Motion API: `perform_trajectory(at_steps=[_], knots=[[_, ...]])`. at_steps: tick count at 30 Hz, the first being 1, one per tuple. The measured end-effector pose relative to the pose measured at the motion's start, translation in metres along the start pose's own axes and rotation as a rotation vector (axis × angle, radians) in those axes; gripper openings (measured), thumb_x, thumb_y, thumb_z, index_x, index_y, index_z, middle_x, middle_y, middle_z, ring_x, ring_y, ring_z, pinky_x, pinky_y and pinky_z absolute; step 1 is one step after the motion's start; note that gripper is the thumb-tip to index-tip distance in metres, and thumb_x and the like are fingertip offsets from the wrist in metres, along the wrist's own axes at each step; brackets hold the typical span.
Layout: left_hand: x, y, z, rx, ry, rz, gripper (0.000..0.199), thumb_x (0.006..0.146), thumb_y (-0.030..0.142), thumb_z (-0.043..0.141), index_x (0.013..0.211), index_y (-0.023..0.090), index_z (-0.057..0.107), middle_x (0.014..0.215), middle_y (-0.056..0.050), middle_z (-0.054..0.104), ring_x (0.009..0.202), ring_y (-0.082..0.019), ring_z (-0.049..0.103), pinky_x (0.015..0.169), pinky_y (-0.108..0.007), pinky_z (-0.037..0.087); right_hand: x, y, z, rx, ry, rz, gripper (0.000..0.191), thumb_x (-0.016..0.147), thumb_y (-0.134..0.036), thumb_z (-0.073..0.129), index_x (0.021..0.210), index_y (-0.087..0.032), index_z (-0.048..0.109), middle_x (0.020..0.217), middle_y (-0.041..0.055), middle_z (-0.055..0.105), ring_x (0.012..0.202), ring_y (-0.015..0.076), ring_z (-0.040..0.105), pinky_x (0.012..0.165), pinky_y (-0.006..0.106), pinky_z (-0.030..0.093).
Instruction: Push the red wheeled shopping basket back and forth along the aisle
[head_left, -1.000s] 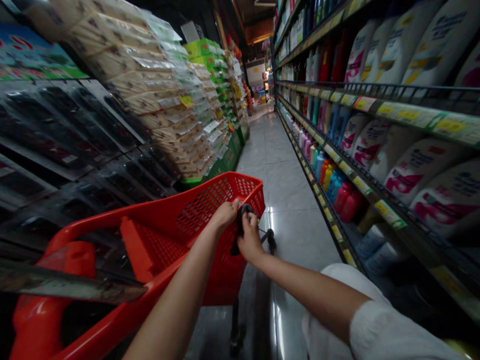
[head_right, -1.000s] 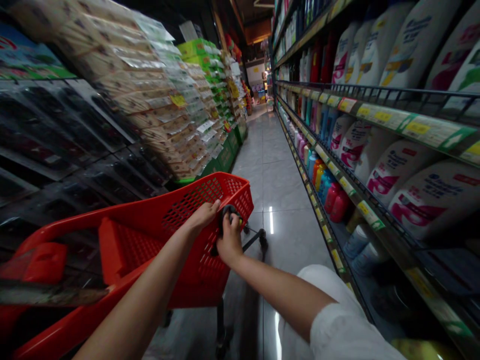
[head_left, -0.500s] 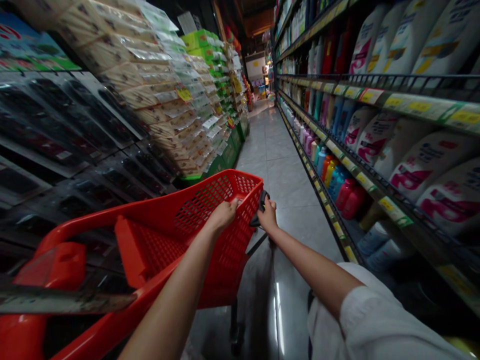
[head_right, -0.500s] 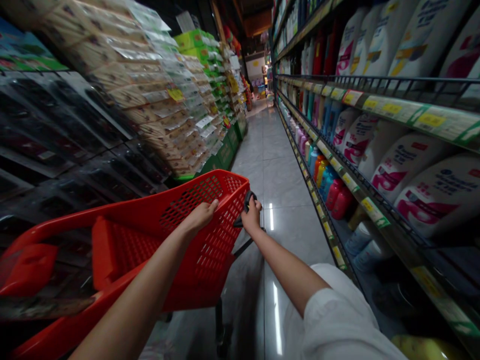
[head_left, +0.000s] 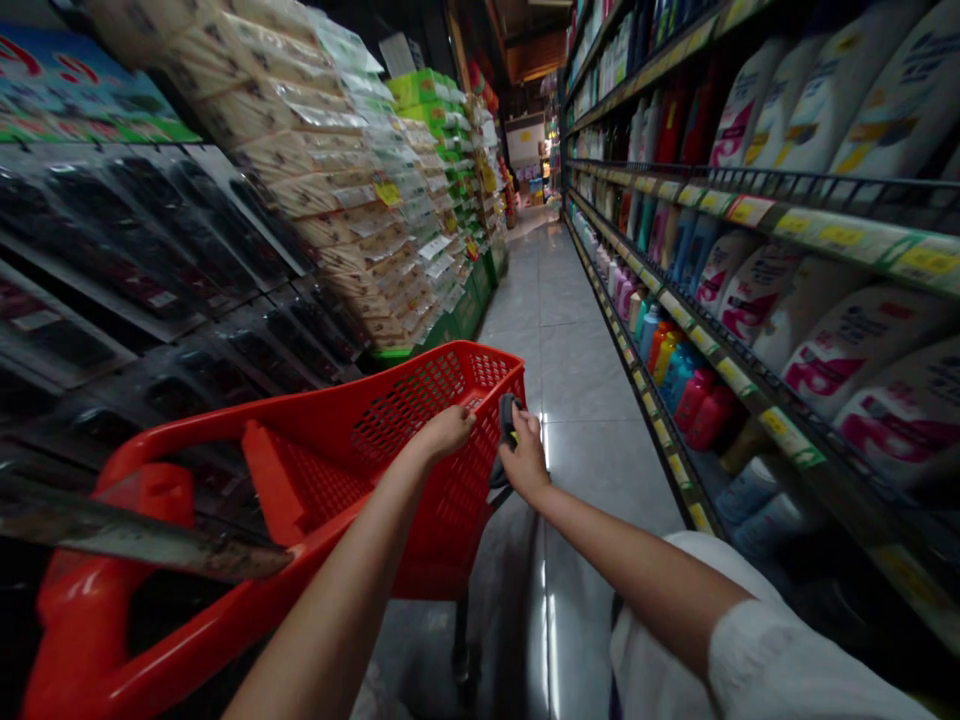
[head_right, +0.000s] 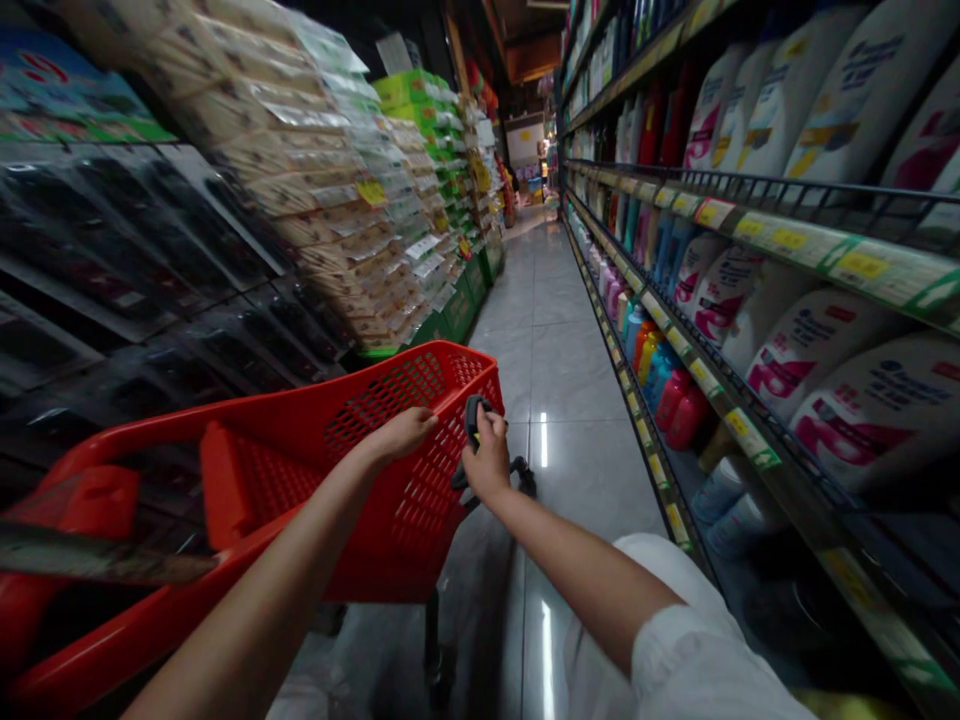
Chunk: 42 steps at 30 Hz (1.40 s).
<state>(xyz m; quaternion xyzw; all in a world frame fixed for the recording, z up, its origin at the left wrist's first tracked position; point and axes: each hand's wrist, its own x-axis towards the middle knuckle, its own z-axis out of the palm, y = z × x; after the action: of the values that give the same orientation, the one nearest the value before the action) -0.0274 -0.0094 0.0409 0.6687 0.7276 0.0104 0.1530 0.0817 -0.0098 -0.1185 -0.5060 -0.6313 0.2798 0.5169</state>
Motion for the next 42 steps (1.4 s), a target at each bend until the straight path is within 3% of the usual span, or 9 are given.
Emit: perform_trajectory(at_steps=[5,10,14,20,26,32,36,41,42], knots=[[-0.063,-0.014,-0.021,0.355,-0.07,-0.068,0.038,0.093,0.03,0.036,0.097,0.014,0.07,0.104,-0.021,0.072,0.099,-0.032,0.069,0.079,-0.038,0.05,0.039,-0.018,-0.023,-0.235,-0.145,-0.188,0.077,0.077,-0.007,0.049,0.15,-0.027,0.036,0.153,0.009,0.029,0.134,0.0252,0.038,0.109,0.04,0.041],[-0.103,-0.036,-0.024,0.559,0.0,-0.046,0.041,0.094,0.024,0.027,0.099,0.013,0.067,0.099,-0.021,0.073,0.094,-0.033,0.071,0.078,-0.042,0.053,0.006,-0.051,-0.019,-0.357,-0.314,-0.276,0.079,0.075,-0.007,0.052,0.15,-0.028,0.037,0.158,0.0032,0.029,0.123,0.0273,0.046,0.102,0.04,0.045],[-0.103,-0.046,-0.02,0.614,0.02,0.052,0.037,0.091,0.016,0.03,0.097,0.012,0.066,0.092,-0.021,0.073,0.088,-0.032,0.072,0.076,-0.041,0.054,-0.009,-0.065,-0.022,-0.366,-0.419,-0.413,0.078,0.077,-0.011,0.055,0.15,-0.033,0.036,0.157,-0.0029,0.032,0.118,0.0252,0.048,0.099,0.038,0.047],[-0.104,-0.043,-0.017,0.614,0.033,0.101,0.036,0.084,0.006,0.033,0.098,0.008,0.067,0.09,-0.023,0.073,0.089,-0.032,0.072,0.077,-0.04,0.054,0.017,-0.056,-0.031,-0.523,-0.301,-0.142,0.076,0.078,-0.006,0.049,0.149,-0.031,0.038,0.157,0.0002,0.033,0.112,0.0263,0.051,0.096,0.04,0.048],[-0.09,-0.035,-0.014,0.589,0.054,0.152,0.039,0.085,0.006,0.033,0.1,0.006,0.07,0.091,-0.026,0.072,0.091,-0.035,0.072,0.078,-0.042,0.054,-0.001,-0.073,-0.022,-0.463,-0.399,-0.326,0.077,0.078,-0.01,0.053,0.148,-0.037,0.038,0.157,-0.0023,0.031,0.115,0.0267,0.051,0.096,0.039,0.048],[-0.095,-0.026,-0.021,0.556,0.118,0.195,0.036,0.091,0.016,0.036,0.105,0.009,0.068,0.097,-0.022,0.072,0.089,-0.033,0.071,0.076,-0.042,0.053,0.029,-0.058,-0.037,-0.568,-0.34,-0.165,0.076,0.079,-0.006,0.047,0.149,-0.034,0.038,0.157,-0.0021,0.032,0.115,0.0233,0.053,0.095,0.035,0.048],[-0.147,-0.045,-0.036,0.489,0.387,0.328,0.033,0.09,0.017,0.039,0.105,0.017,0.068,0.099,-0.015,0.071,0.096,-0.029,0.067,0.081,-0.041,0.052,0.029,-0.061,-0.034,-0.512,-0.41,-0.293,0.077,0.077,-0.008,0.051,0.149,-0.029,0.038,0.157,0.0009,0.032,0.124,0.0239,0.05,0.101,0.035,0.044],[-0.209,-0.081,-0.042,0.077,1.346,0.224,0.023,0.088,0.032,0.054,0.11,0.028,0.063,0.094,-0.008,0.065,0.094,-0.026,0.062,0.092,-0.049,0.048,0.021,-0.07,-0.035,-0.512,-0.483,-0.374,0.082,0.076,-0.005,0.051,0.15,-0.034,0.035,0.157,-0.0017,0.034,0.12,0.0219,0.052,0.099,0.033,0.045],[-0.212,-0.084,-0.041,-0.055,1.445,0.172,0.03,0.088,0.035,0.056,0.117,0.027,0.058,0.103,-0.009,0.063,0.099,-0.026,0.061,0.094,-0.048,0.047,0.022,-0.07,-0.036,-0.532,-0.475,-0.357,0.08,0.077,-0.005,0.05,0.15,-0.034,0.035,0.156,-0.0015,0.034,0.119,0.0216,0.053,0.098,0.032,0.046]])
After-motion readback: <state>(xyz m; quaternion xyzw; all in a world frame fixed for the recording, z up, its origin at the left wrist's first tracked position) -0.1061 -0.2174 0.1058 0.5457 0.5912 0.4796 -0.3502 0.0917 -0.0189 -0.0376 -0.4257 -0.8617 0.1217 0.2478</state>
